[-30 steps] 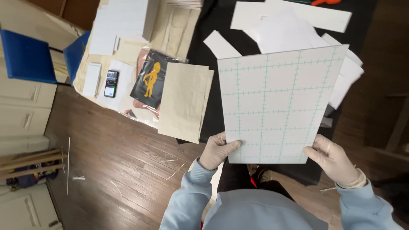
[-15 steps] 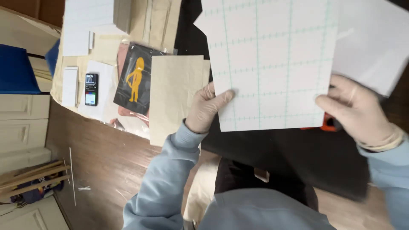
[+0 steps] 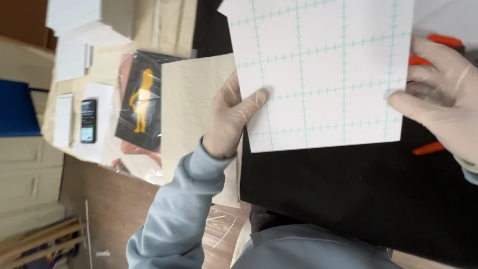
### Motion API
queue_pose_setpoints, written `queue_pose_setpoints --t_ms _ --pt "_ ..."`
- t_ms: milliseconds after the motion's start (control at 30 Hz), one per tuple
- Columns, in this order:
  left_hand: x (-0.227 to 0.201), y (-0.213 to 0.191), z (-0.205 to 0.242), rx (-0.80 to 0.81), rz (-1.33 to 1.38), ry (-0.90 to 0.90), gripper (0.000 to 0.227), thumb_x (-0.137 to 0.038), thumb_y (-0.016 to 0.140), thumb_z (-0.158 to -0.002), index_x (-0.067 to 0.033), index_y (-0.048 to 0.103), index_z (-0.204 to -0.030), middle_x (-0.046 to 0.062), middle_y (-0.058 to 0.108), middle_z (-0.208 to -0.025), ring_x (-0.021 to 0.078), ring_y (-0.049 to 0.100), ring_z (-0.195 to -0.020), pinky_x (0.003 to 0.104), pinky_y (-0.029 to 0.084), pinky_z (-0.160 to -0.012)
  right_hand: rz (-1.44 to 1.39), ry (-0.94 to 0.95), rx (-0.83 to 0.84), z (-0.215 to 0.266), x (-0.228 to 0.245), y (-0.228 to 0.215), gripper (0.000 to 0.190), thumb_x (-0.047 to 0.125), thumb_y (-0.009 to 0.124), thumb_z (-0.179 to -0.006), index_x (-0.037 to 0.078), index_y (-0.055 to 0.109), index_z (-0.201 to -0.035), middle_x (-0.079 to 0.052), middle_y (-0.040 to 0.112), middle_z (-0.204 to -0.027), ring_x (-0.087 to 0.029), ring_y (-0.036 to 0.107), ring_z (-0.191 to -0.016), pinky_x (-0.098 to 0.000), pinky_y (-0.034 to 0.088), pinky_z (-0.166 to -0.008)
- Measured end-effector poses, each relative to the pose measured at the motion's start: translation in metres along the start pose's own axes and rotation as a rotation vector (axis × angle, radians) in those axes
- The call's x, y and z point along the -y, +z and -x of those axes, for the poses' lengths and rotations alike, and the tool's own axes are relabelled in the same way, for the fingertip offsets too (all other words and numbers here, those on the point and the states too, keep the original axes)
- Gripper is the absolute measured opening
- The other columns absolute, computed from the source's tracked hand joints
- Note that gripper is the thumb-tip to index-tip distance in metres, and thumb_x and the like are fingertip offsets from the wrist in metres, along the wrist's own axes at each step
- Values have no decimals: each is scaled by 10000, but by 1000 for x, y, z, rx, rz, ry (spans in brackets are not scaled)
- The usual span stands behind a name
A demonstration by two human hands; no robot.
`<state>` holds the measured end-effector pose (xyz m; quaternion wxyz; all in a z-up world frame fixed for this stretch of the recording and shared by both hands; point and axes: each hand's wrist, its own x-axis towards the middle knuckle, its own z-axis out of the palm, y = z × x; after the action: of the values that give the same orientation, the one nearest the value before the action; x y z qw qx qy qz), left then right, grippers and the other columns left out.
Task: Applying a protective grid paper layer to art prints and organizing them on a workbench.
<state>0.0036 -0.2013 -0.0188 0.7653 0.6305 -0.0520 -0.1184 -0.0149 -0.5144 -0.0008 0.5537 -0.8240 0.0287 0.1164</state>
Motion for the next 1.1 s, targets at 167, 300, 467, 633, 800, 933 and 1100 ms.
queue_pose_setpoints --t_ms 167,300,467,633,800,933,1100 --pt "45 4 63 54 100 -67 450 -56 671 -1016 50 502 -1419 173 706 -1258 225 727 -1073 357 628 -942 -100 -39 -30 80 -35 31 789 -71 576 -911 96 367 -1654 -204 689 -1224 -250 702 -1090 -426 601 -958" --pt "79 -3 109 114 94 -94 553 -38 646 -1016 61 411 -1507 183 680 -1296 233 701 -1133 349 600 -976 -63 56 -67 139 -57 58 772 -30 610 -904 133 394 -1626 -156 694 -1214 -207 682 -1081 -396 582 -957" --pt "118 -4 152 120 81 -34 854 -22 648 -960 -22 111 -1624 192 679 -1241 244 704 -1109 357 603 -938 -72 207 -83 190 -89 83 760 31 645 -901 124 413 -1619 -152 703 -1141 -200 678 -1050 -370 552 -972" --pt "142 -6 178 233 226 10 825 -7 621 -1019 -34 129 -1680 169 653 -1340 209 661 -1217 340 556 -1040 -99 265 -145 220 -91 105 702 62 614 -919 103 428 -1595 -131 681 -1223 -184 653 -1097 -366 547 -964" --pt "157 -6 173 189 126 -9 843 -23 625 -1005 -34 122 -1681 167 657 -1218 179 680 -1080 323 577 -951 -119 232 -161 222 -94 103 736 59 599 -921 128 395 -1625 -135 705 -1212 -181 678 -1097 -362 563 -947" --pt "151 -11 170 114 137 -87 850 -34 628 -987 -49 99 -1651 123 614 -1217 146 652 -928 291 583 -835 -109 240 -201 213 -107 107 727 36 626 -924 109 417 -1617 -128 699 -1213 -181 656 -1080 -355 544 -940" --pt "177 -23 164 73 84 -69 829 12 620 -984 -29 150 -1666 129 633 -1234 117 653 -962 255 576 -856 -82 243 -98 196 -121 106 743 40 640 -905 105 418 -1610 -106 697 -1174 -161 653 -1023 -317 548 -899"
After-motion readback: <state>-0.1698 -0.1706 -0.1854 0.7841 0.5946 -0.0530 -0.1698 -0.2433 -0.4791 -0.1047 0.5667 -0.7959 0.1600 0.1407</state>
